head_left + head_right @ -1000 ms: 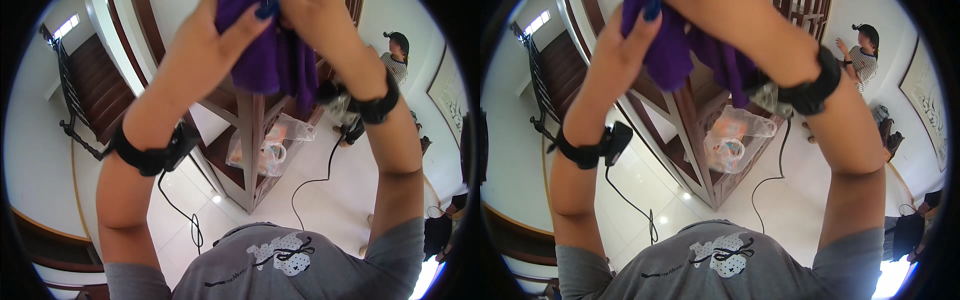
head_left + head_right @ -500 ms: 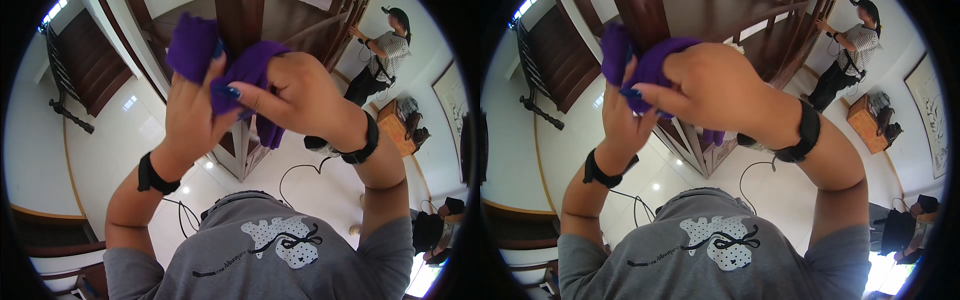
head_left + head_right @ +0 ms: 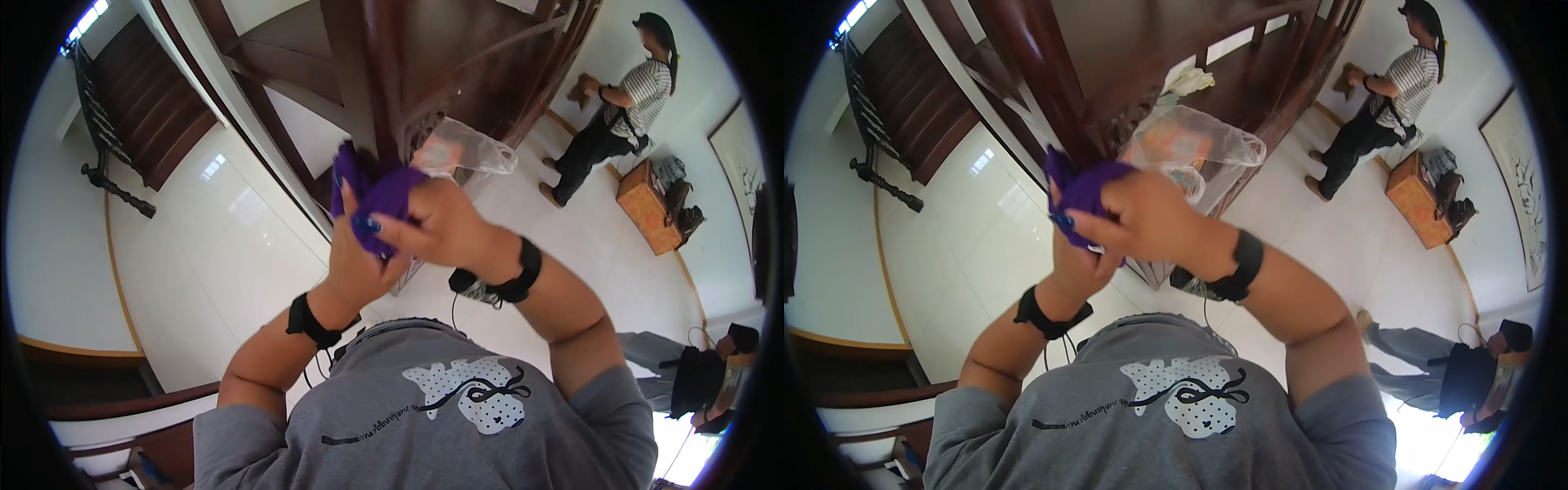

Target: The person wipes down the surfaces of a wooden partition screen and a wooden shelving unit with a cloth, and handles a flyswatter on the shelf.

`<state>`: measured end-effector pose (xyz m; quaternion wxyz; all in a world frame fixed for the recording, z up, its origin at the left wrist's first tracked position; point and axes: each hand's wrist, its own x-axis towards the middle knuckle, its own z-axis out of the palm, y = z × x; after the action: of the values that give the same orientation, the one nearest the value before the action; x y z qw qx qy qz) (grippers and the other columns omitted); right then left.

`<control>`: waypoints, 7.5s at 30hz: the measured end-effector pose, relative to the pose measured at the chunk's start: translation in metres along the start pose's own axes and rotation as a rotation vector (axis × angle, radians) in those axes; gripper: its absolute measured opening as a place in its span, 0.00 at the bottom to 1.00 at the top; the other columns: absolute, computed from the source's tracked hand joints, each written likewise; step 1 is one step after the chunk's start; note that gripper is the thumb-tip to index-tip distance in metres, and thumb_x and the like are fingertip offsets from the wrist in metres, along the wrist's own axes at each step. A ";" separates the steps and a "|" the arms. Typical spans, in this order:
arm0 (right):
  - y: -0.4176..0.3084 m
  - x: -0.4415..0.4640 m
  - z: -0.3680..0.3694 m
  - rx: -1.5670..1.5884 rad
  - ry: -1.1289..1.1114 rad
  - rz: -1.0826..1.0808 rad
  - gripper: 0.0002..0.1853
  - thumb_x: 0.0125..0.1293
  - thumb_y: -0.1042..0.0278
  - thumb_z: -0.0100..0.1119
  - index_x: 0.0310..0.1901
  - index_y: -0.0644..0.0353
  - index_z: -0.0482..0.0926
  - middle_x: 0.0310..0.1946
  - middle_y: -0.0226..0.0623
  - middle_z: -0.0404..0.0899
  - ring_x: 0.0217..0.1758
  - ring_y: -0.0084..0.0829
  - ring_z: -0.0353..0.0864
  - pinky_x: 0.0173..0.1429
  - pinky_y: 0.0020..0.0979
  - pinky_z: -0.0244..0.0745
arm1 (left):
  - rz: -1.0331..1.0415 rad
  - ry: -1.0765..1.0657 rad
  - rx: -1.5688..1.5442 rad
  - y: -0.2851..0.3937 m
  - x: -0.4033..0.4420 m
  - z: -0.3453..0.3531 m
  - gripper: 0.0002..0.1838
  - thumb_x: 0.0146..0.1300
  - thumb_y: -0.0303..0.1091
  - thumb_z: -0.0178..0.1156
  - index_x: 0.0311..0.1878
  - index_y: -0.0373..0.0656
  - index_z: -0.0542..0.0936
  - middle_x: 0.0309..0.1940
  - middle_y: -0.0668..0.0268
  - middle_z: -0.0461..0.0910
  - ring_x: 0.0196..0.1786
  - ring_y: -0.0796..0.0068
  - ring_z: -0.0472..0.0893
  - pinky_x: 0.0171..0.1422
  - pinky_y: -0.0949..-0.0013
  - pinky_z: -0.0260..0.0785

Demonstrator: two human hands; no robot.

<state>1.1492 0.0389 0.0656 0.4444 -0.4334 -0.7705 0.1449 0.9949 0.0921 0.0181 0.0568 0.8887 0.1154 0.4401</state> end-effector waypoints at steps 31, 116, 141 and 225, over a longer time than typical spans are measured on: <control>-0.019 -0.055 0.163 0.650 -0.827 -0.008 0.14 0.68 0.61 0.53 0.42 0.65 0.78 0.35 0.40 0.80 0.37 0.34 0.79 0.43 0.32 0.73 | -0.865 0.051 0.227 0.121 -0.195 -0.060 0.55 0.48 0.49 0.70 0.73 0.35 0.49 0.51 0.50 0.71 0.55 0.48 0.72 0.64 0.55 0.60; -0.819 -0.054 0.985 0.642 -0.528 -0.320 0.23 0.57 0.50 0.64 0.27 0.66 0.70 0.28 0.48 0.70 0.33 0.46 0.70 0.38 0.40 0.65 | -1.115 0.456 -0.587 0.246 -0.899 -0.964 0.44 0.53 0.64 0.62 0.60 0.35 0.67 0.53 0.55 0.75 0.56 0.63 0.76 0.64 0.61 0.65; -0.909 0.032 0.933 0.212 -0.044 -0.584 0.23 0.55 0.51 0.66 0.42 0.63 0.77 0.41 0.47 0.75 0.40 0.51 0.74 0.44 0.43 0.71 | -0.417 0.153 -0.407 0.222 -0.818 -1.069 0.32 0.54 0.44 0.69 0.56 0.33 0.70 0.49 0.52 0.76 0.50 0.57 0.78 0.55 0.60 0.69; -0.856 -0.045 1.031 0.859 -0.548 0.242 0.23 0.54 0.62 0.71 0.48 0.63 0.74 0.41 0.35 0.81 0.44 0.23 0.77 0.48 0.27 0.74 | -0.617 -0.440 0.063 0.200 -1.017 -1.009 0.26 0.60 0.43 0.60 0.59 0.40 0.73 0.54 0.50 0.75 0.58 0.49 0.74 0.64 0.52 0.63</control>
<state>-0.1376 -0.3286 -0.0192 0.3443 -0.2442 -0.6738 0.6065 -0.3724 -0.3607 -0.1117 0.1825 0.8867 0.3761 0.1974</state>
